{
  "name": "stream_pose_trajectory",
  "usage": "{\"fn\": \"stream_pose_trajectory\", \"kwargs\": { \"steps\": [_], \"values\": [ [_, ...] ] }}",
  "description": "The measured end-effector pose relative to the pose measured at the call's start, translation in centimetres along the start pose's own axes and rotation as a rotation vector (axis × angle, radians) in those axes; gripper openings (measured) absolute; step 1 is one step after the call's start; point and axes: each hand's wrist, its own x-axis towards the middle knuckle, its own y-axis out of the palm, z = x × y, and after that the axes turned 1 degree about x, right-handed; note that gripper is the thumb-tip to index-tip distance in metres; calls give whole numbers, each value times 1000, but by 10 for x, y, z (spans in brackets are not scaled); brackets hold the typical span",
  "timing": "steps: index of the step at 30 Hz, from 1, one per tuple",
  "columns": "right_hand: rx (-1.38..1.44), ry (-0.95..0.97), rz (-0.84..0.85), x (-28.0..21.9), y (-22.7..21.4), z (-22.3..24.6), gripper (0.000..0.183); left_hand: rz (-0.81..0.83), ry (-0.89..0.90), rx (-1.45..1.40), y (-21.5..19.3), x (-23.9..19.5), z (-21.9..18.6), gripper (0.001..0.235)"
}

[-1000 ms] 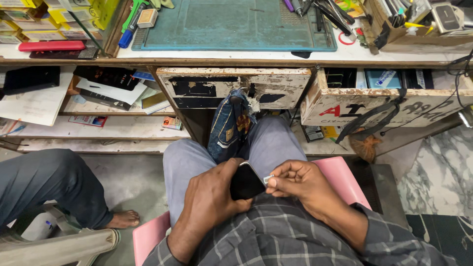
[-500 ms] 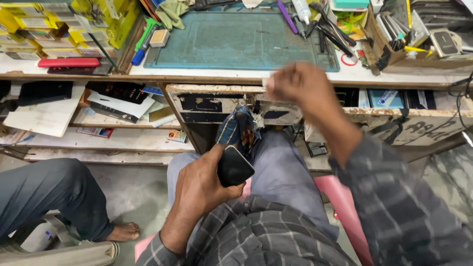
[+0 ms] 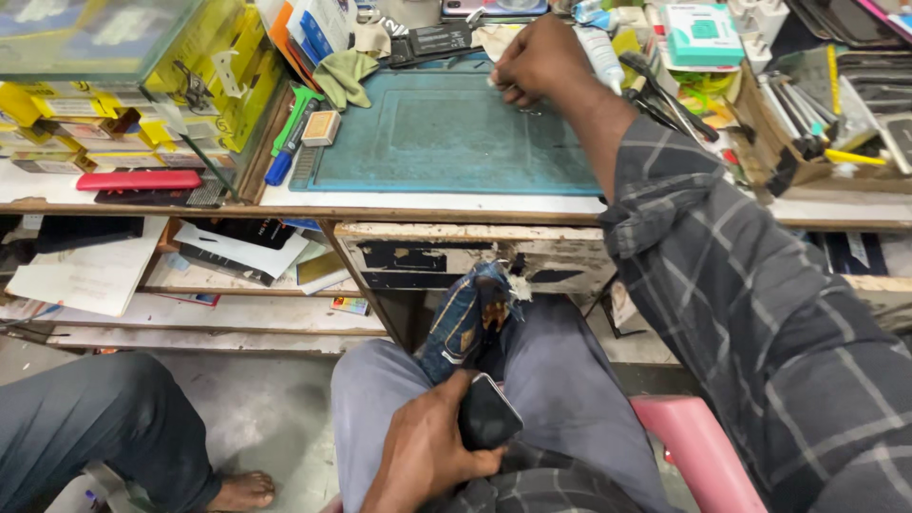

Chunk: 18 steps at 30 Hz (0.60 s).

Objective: The person cleans the back of a smartphone with a spray bottle and their fingers, then uses a thin metal tool to scrape along the phone's edges and camera module. The person repeatedly wipes and scrapes the same areas throughout the clip.

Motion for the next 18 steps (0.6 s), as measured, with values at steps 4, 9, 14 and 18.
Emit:
{"fn": "stream_pose_trajectory", "kwargs": {
  "steps": [4,9,14,18],
  "values": [
    [-81,78,3,14,-17,-13,8,19,-29,-33,-3,12,9,70],
    [-149,134,-11,18,-24,-22,13,50,-45,-46,-2,31,13,69],
    [-235,135,-30,23,-22,-27,16,97,-105,5,-6,41,11,73],
    [-270,20,-24,20,-28,-29,10,40,-7,-24,-11,40,2,79]
  ]
}}
